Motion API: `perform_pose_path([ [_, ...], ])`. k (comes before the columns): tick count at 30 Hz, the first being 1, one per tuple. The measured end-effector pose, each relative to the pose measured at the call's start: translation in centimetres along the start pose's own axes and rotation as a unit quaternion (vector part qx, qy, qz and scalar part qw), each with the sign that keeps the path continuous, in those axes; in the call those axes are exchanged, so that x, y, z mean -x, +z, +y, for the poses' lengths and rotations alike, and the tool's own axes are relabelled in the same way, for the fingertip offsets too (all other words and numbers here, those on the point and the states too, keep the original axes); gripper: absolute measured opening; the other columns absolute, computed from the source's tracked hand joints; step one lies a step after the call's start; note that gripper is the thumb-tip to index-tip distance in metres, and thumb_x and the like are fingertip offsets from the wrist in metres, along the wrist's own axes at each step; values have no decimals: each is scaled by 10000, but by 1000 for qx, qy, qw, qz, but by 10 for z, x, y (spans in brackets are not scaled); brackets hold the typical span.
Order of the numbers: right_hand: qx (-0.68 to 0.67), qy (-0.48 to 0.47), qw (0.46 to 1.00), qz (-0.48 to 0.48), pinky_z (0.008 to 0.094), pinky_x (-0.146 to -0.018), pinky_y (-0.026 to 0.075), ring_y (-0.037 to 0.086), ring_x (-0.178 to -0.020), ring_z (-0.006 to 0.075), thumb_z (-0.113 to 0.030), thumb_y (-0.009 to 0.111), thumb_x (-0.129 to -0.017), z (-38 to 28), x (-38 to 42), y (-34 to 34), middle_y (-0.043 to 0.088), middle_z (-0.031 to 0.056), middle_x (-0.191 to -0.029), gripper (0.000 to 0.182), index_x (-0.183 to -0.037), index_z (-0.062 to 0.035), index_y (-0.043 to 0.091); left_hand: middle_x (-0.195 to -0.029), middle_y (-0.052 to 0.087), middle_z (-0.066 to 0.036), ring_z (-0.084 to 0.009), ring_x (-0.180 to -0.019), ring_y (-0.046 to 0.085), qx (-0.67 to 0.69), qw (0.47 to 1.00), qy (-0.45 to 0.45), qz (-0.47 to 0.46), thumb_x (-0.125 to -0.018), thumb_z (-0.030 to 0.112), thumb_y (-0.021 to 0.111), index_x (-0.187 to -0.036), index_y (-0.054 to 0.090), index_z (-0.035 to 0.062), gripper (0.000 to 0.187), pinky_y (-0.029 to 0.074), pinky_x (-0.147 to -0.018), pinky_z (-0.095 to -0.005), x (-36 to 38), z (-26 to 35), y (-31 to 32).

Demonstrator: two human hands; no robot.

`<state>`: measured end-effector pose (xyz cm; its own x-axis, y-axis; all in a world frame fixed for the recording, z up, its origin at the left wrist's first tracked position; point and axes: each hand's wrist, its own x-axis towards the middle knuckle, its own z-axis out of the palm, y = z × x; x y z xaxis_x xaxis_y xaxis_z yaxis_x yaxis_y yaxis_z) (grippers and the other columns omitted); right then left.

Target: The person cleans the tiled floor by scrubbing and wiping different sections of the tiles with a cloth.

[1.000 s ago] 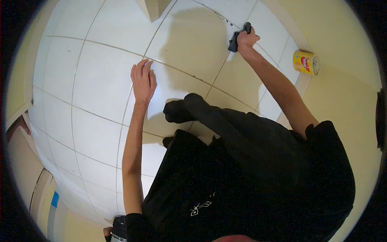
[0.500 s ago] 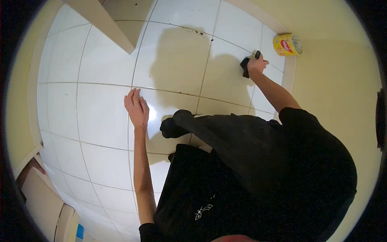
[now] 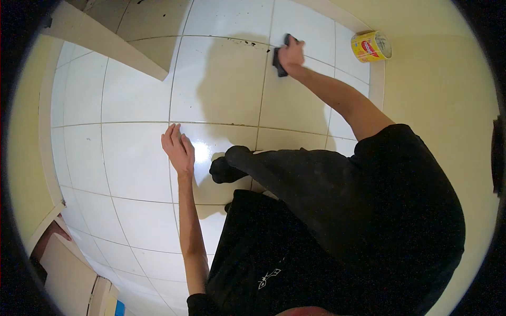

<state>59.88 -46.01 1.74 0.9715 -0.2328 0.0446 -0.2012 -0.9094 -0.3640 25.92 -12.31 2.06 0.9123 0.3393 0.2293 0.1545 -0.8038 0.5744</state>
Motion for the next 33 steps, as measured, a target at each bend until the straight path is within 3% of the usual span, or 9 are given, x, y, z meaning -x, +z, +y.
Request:
perform_pose_path([
  [7,-42,-169,982,-73,525,-884,581,618,-1122,399,-168,607,-931,-62,7,29,512,198,-1219,480,-1410,-168,567,-1423,551,-171,-360,-1344,483,-1,1000,12,-2,-990,89,536,-1368,578,42,383,267,-1210,-582,0,-3,0],
  [11,-130,-153,980,-15,527,-862,570,629,-1087,403,-138,607,-915,-47,8,13,516,202,-1232,499,-1413,-168,583,-1416,549,-179,-371,-1340,475,2,1000,-7,-15,-987,74,537,-1369,573,35,386,268,-1208,-571,0,-1,-1],
  [15,-89,-143,986,5,539,-882,562,625,-1087,423,-116,575,-900,16,9,-21,519,230,-1233,533,-1427,-198,584,-1415,541,-198,-399,-1339,454,4,1000,2,-17,-990,63,533,-1374,561,19,387,268,-1203,-552,0,-1,-2],
  [20,62,32,997,21,532,-912,564,644,-1120,429,-242,606,-921,131,14,-66,508,224,-1286,527,-1445,-227,555,-1415,542,-197,-392,-1344,459,1,1000,13,-12,-989,61,540,-1384,556,31,396,271,-1203,-563,0,-2,-3],
  [22,125,111,986,-9,531,-945,561,633,-1164,433,-285,635,-945,169,32,-83,479,219,-1347,506,-1431,-188,536,-1417,542,-196,-389,-1343,464,-1,1000,14,-13,-987,59,547,-1384,556,36,398,271,-1205,-568,-1,-1,-3],
  [24,133,112,984,-45,559,-943,555,640,-1136,468,-238,599,-955,210,53,-85,473,256,-1338,508,-1438,-121,492,-1416,542,-198,-387,-1340,469,-2,1000,15,-13,-984,58,551,-1381,557,38,397,268,-1207,-570,-2,-1,-3],
  [25,135,115,984,-8,573,-928,557,648,-1106,479,-220,591,-952,229,62,-69,472,272,-1320,506,-1423,-78,470,-1416,542,-199,-387,-1339,472,-4,1000,13,-12,-983,57,553,-1380,557,38,397,266,-1208,-571,-1,-1,-3],
  [30,117,102,988,20,575,-889,567,651,-1073,486,-205,615,-938,189,62,-53,464,291,-1319,546,-1433,-64,433,-1418,539,-200,-391,-1340,468,-13,1000,12,-17,-981,57,555,-1383,554,35,403,267,-1208,-567,-3,2,-3],
  [33,58,56,996,34,571,-885,559,640,-1084,493,-194,626,-931,143,50,-43,474,291,-1314,501,-1398,-63,501,-1419,537,-201,-397,-1332,466,-16,1000,15,-20,-975,54,558,-1385,551,24,411,286,-1190,-558,-3,3,-5],
])
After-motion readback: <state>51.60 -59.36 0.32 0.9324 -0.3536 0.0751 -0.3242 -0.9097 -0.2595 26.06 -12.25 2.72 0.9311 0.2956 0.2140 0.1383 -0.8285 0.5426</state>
